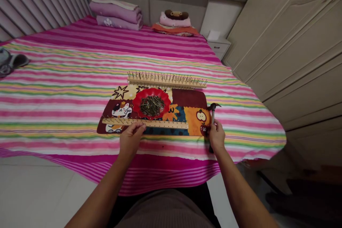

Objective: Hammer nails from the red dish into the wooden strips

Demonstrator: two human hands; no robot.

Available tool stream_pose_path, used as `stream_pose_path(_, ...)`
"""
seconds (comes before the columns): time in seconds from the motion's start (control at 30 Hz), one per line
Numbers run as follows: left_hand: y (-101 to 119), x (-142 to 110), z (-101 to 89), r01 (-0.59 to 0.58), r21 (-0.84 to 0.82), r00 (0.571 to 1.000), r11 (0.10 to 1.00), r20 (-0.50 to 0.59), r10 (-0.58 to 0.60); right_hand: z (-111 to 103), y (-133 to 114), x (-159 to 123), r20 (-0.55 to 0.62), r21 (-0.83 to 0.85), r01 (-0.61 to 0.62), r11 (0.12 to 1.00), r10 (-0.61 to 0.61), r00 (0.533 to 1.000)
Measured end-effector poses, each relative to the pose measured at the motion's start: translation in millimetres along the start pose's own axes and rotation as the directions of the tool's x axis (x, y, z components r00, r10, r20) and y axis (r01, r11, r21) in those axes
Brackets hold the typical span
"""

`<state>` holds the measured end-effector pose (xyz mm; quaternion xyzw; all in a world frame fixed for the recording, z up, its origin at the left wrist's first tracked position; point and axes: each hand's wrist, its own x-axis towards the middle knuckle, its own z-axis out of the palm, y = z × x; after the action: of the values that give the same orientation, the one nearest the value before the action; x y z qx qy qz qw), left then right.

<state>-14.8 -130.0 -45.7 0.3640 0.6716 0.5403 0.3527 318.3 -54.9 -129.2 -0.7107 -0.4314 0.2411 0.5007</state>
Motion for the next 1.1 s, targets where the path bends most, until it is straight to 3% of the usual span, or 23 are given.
stream_pose_path(0.2, -20, 2, 16.1, -0.272, 0.177, 0.948, 0.946, -0.119, 0.295, 0, -2, -1, -0.008, -0.004, -0.004, 1.000, 0.004, 1.000)
stream_pose_path(0.37, -26, 1, 23.3, -0.374, 0.260, 0.898, 0.890, -0.137, 0.418, -1, -6, -2, -0.007, -0.006, -0.013, 1.000, 0.013, 1.000)
stream_pose_path(0.63, -27, -1, 27.7, -0.364, 0.315, 0.899, 0.876, -0.126, 0.419, -2, -13, -6, -0.012, -0.012, -0.030, 0.999, 0.029, 0.999)
stream_pose_path(0.93, -30, -2, 27.6, -0.324, 0.267, 0.917, 0.908, -0.147, 0.371, -4, -18, -7, -0.015, -0.018, -0.038, 0.999, 0.037, 0.999)
stream_pose_path(1.1, -32, -1, 28.7, -0.353, 0.303, 0.903, 0.885, -0.139, 0.407, -3, -19, -8, -0.018, -0.011, -0.046, 0.999, 0.046, 0.999)
